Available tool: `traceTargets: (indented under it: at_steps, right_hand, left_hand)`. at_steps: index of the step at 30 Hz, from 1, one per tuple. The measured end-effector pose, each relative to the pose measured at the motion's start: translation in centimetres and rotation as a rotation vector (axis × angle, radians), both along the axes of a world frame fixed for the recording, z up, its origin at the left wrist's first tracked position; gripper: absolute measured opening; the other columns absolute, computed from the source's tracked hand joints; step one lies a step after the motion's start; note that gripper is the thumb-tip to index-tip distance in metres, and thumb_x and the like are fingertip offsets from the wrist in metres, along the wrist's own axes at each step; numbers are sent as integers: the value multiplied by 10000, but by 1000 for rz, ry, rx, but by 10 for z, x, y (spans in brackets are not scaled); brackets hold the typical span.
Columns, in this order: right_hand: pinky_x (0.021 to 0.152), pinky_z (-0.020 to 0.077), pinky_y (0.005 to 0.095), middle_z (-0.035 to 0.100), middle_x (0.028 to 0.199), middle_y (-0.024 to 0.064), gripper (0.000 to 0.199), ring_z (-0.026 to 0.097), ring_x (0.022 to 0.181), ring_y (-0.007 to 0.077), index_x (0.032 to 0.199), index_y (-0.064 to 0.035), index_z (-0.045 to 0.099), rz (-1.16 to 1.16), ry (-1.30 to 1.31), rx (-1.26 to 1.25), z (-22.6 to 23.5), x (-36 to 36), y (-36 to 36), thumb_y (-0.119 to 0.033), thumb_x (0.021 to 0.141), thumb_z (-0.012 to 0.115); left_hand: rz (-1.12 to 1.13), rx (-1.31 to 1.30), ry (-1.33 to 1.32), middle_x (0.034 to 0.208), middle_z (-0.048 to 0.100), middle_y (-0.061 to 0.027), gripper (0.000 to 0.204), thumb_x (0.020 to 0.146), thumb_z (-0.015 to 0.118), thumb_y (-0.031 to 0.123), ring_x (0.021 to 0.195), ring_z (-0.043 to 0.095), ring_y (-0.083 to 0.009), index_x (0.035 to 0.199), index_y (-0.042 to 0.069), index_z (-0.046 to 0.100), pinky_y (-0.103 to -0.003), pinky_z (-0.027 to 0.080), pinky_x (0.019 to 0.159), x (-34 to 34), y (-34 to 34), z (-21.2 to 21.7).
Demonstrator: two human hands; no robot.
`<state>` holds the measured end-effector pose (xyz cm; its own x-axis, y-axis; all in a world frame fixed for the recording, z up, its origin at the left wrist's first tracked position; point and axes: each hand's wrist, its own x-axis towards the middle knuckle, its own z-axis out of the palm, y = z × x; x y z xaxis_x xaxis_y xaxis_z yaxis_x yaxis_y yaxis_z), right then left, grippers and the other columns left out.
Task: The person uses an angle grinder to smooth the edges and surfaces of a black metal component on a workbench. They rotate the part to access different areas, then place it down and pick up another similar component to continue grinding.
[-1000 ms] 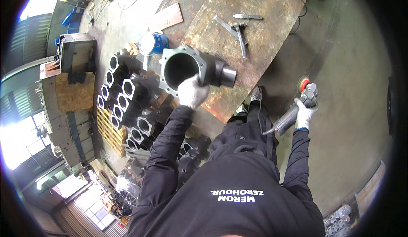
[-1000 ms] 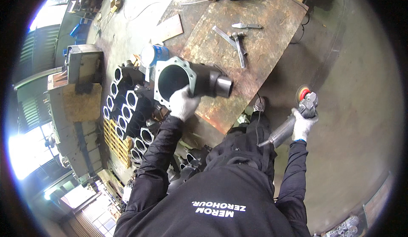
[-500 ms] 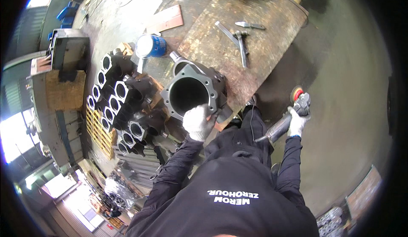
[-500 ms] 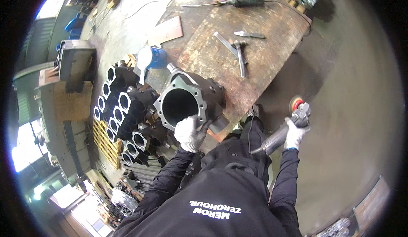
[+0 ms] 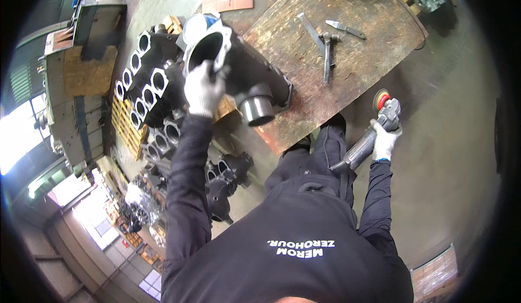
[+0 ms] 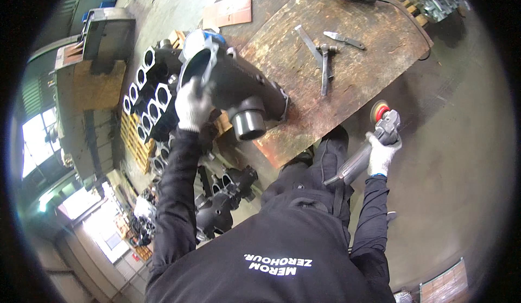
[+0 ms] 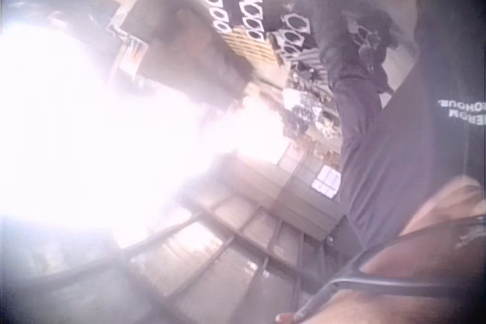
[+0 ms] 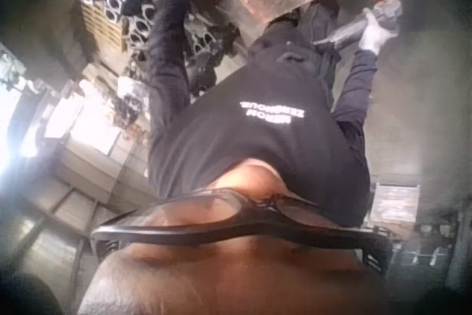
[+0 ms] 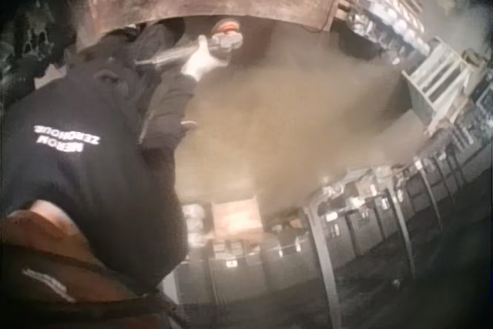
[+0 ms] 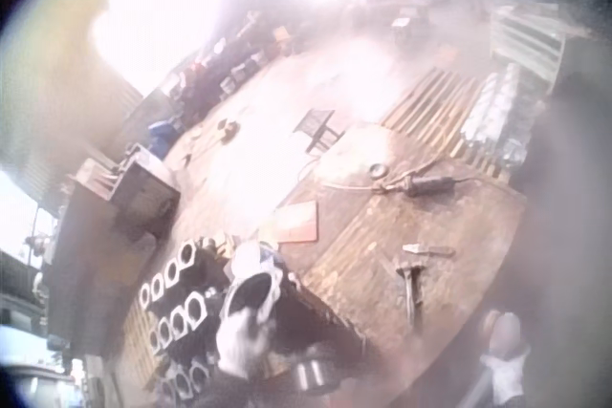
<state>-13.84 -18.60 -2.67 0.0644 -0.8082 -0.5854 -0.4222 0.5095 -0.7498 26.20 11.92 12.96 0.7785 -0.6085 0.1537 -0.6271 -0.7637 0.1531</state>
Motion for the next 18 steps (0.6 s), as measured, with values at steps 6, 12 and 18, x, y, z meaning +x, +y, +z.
traceTargets:
  at_steps: [6, 12, 18]
  right_hand:
    - [826, 588, 414, 468, 1332, 212, 970, 657, 992, 280, 1477, -30, 250, 23, 7, 24, 18, 15, -35, 43, 716, 847]
    - [821, 595, 413, 459, 1356, 222, 1010, 652, 1023, 288, 1500, -13, 223, 7, 77, -41, 22, 21, -30, 41, 712, 853]
    - [863, 605, 459, 454, 1383, 231, 1029, 623, 1104, 317, 1504, 4, 226, -50, 90, -53, 31, 18, 16, 41, 697, 863]
  left_hand:
    - [205, 70, 257, 1003, 739, -210, 488, 939, 646, 520, 968, 706, -400, 1175, 98, 708, -445, 547, 850, 97, -24, -10]
    - [179, 89, 273, 1107, 733, -226, 588, 959, 603, 553, 1058, 701, -375, 1277, 65, 684, -400, 523, 921, 134, -15, -34]
    - [0, -28, 181, 1130, 719, -239, 631, 966, 574, 593, 1060, 695, -397, 1300, 59, 625, -432, 527, 932, 135, -7, -35]
